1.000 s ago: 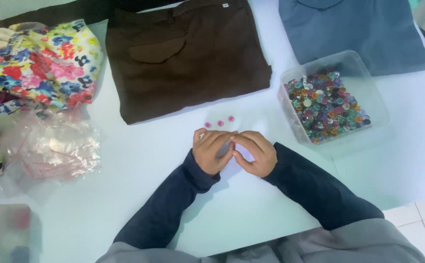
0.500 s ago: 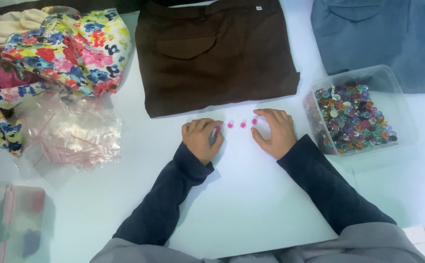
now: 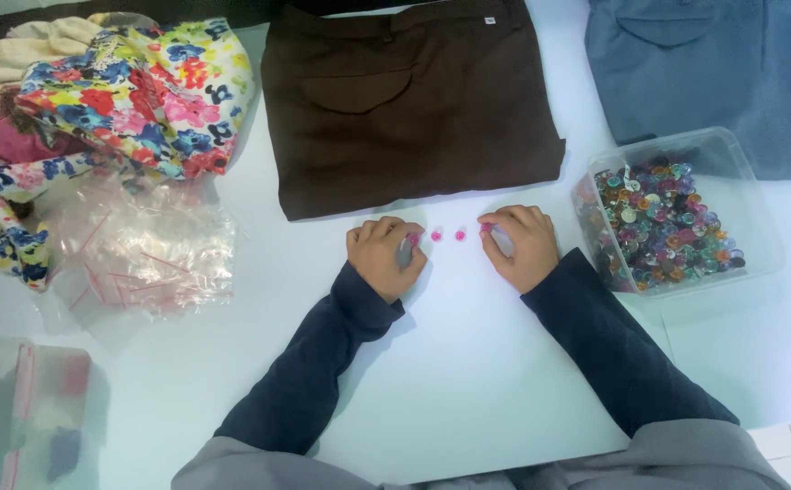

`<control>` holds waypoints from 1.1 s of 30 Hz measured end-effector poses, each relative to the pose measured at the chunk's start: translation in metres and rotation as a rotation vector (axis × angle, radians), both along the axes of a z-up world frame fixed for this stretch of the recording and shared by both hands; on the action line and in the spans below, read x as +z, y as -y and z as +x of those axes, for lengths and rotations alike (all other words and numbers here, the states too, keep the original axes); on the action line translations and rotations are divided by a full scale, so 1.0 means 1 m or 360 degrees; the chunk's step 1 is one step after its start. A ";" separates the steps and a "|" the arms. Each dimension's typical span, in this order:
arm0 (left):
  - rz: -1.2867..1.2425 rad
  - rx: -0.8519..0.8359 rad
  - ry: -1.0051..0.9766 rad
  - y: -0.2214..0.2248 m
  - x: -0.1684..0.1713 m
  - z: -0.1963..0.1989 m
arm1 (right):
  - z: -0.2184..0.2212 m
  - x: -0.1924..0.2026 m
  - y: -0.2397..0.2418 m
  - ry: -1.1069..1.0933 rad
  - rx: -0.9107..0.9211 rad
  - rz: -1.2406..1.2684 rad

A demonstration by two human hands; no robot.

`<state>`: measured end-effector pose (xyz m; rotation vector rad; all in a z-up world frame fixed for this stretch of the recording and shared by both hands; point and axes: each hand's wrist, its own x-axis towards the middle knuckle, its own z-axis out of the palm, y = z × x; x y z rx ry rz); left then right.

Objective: Sorting specific pink buttons from a mixed container and placing them into a small plastic bag.

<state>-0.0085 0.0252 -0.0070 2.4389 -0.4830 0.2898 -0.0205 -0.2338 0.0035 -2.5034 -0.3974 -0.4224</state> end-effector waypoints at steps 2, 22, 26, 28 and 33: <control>-0.0016 -0.0008 -0.0024 -0.002 0.001 -0.002 | -0.001 -0.005 0.004 -0.0006 -0.0022 -0.0015; 0.0047 -0.0014 0.0098 0.006 0.010 -0.002 | 0.002 0.012 -0.017 0.0202 0.0149 -0.0178; 0.0020 -0.0154 0.0056 0.008 0.011 0.002 | 0.011 0.005 -0.018 0.0253 0.0225 -0.0189; 0.0039 -0.0182 0.0029 0.009 0.006 0.005 | 0.014 0.005 -0.019 0.0247 0.0240 -0.0181; 0.0097 -0.0192 0.0071 0.010 0.002 0.009 | 0.016 0.002 -0.016 0.0264 0.0267 -0.0224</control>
